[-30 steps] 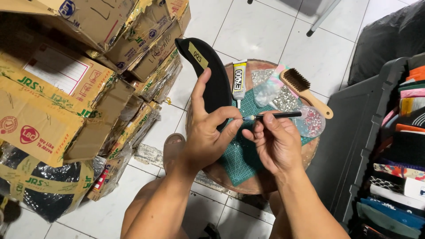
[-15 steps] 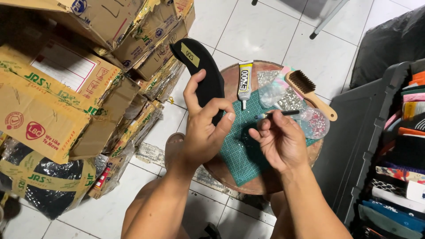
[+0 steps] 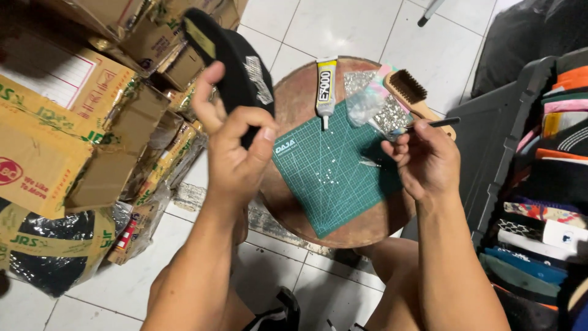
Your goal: The person holds a black baseball cap and uses a pen-like tool to apply small, shiny rhinestones to a pre-drawn 'W' logo on the front. The person works carefully, picking up stones and placing them onto the design while holding the cap steady over a green cutting mat.
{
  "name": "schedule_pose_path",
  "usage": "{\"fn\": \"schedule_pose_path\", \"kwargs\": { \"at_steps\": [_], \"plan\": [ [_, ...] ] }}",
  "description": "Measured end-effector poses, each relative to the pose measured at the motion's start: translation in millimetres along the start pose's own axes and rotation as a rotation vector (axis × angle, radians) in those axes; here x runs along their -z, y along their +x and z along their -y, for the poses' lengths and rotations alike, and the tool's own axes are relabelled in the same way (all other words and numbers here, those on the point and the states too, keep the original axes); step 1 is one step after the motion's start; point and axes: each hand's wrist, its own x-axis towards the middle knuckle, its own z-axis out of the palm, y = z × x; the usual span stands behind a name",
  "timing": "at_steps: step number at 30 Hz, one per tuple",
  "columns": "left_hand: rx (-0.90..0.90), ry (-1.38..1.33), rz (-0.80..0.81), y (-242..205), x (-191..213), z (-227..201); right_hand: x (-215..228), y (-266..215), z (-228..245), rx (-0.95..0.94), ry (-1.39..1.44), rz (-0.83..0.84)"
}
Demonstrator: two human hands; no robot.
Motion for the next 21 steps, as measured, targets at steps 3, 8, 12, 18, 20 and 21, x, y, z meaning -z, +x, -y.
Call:
{"fn": "schedule_pose_path", "kwargs": {
  "at_steps": [3, 8, 12, 18, 20, 21],
  "plan": [
    [-0.040, 0.063, -0.004, 12.9, 24.0, -13.7, 5.0, 6.3, -13.8, 0.101, -0.099, 0.041],
    [-0.041, 0.129, -0.150, -3.2, 37.4, 23.6, -7.2, 1.2, -5.7, 0.081, -0.180, 0.012],
    [-0.015, 0.175, -0.194, -0.2, 39.8, 15.2, -12.4, 1.1, -5.8, 0.081, -0.216, -0.008],
    [-0.034, 0.081, -0.107, 0.9, 24.0, 4.7, -12.1, 3.2, -27.2, 0.085, -0.345, 0.219],
    [-0.057, 0.051, -0.088, -0.7, 19.1, 15.5, -7.6, 6.8, -39.0, 0.120, -0.585, 0.314],
    [-0.082, 0.020, -0.072, -1.3, 16.6, 20.7, -5.7, 9.1, -44.4, 0.157, -0.826, 0.412]
  ]
}}
